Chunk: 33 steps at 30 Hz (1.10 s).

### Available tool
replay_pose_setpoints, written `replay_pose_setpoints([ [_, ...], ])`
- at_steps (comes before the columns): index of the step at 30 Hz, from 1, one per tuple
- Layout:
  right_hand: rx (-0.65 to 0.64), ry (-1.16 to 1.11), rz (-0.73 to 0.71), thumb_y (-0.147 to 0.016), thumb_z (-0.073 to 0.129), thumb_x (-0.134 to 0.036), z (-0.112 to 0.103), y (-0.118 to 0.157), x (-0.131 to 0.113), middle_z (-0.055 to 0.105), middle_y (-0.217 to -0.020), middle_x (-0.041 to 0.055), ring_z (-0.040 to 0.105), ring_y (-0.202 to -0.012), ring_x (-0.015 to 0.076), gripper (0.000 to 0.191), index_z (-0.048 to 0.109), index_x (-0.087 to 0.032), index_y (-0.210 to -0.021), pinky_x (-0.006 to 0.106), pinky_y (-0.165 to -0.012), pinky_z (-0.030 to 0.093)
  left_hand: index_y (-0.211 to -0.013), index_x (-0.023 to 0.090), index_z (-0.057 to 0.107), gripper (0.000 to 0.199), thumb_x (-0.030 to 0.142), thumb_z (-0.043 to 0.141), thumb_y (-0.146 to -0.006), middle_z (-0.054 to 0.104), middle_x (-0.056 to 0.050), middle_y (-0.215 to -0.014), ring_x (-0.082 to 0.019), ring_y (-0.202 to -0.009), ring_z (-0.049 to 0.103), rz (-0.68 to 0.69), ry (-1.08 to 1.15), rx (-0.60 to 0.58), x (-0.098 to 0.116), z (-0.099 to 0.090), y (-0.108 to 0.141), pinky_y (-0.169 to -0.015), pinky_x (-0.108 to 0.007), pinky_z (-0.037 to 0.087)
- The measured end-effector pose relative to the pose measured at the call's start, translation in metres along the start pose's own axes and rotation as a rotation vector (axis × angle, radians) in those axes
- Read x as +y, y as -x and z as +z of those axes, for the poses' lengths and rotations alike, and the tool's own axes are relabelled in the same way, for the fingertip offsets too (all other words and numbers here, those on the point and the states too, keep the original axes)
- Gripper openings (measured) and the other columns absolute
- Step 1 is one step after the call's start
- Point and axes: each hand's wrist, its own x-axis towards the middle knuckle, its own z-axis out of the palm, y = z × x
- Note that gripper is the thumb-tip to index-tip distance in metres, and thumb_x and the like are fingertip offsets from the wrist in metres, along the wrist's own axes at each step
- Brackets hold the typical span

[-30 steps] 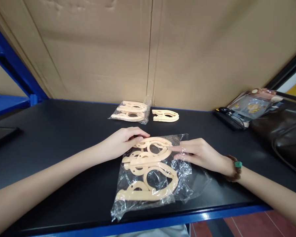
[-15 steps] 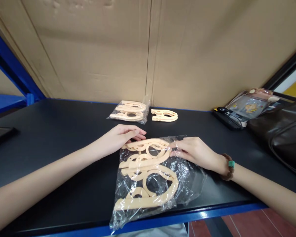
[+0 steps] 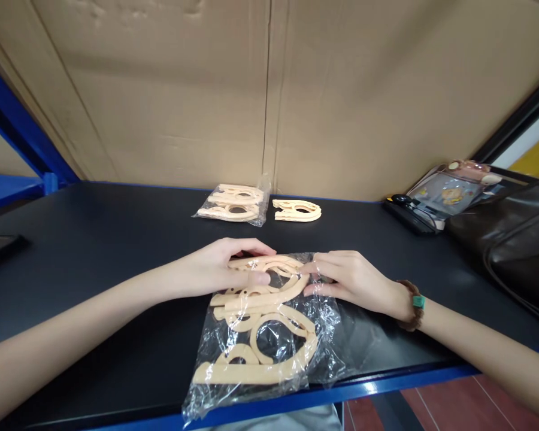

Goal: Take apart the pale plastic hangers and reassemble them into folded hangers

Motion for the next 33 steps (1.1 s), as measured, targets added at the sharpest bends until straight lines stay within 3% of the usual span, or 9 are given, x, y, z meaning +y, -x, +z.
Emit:
replay_pose_setpoints([
  [4,0.017,-0.060,0.066,-0.095,0.051,-0.041,-0.002,0.004,0.001,0.068,-0.092,0.0030,0.064,-0.081,0.0132,0.032,0.064,-0.020,-0.115,0.022,-0.070,0.048,-0.128,0.027,0.055,0.060,0.045,0.074,-0.074,0.063,-0.001,-0.124,-0.022,-0.113,0.058,0.103,-0.218,-0.027,0.001,0.003,0.003,-0.098,-0.032,0.045],
  [9,0.051,0.006,0.068,-0.094,0.053,-0.041,0.000,0.006,0.000,0.071,-0.103,0.0060,0.067,-0.093,0.0172,0.034,0.062,-0.019,-0.119,0.028,-0.078,0.053,-0.135,0.030,0.048,0.059,0.038,0.067,-0.080,0.060,-0.001,-0.127,-0.023,-0.115,0.054,0.178,-0.354,-0.028,0.002,0.006,0.006,-0.099,-0.034,0.043],
  [14,0.087,-0.199,0.055,-0.096,0.053,-0.029,0.000,0.005,0.000,0.072,-0.105,0.0039,0.067,-0.094,0.0143,0.023,0.065,-0.020,-0.113,0.025,-0.083,0.053,-0.137,0.028,0.046,0.060,0.032,0.065,-0.080,0.057,-0.004,-0.132,-0.026,-0.117,0.052,0.242,-0.509,0.004,0.004,0.010,0.008,-0.100,-0.038,0.041],
  [19,0.138,-0.225,0.014,-0.097,0.052,-0.027,0.003,0.001,-0.001,0.074,-0.100,0.0039,0.068,-0.089,0.0143,0.019,0.068,-0.019,-0.104,0.025,-0.080,0.054,-0.135,0.023,0.048,0.064,0.046,0.067,-0.079,0.057,-0.007,-0.131,-0.028,-0.117,0.051,0.250,-0.546,0.034,0.000,0.014,0.006,-0.100,-0.040,0.041],
  [33,0.144,-0.130,0.057,-0.099,0.046,-0.034,0.006,-0.003,-0.004,0.071,-0.085,0.0044,0.066,-0.077,0.0142,0.028,0.067,-0.017,-0.090,0.025,-0.067,0.051,-0.142,0.025,0.037,0.071,0.038,0.065,-0.078,0.057,-0.008,-0.122,-0.026,-0.114,0.052,0.208,-0.516,0.066,-0.002,0.022,0.003,-0.098,-0.038,0.044],
])
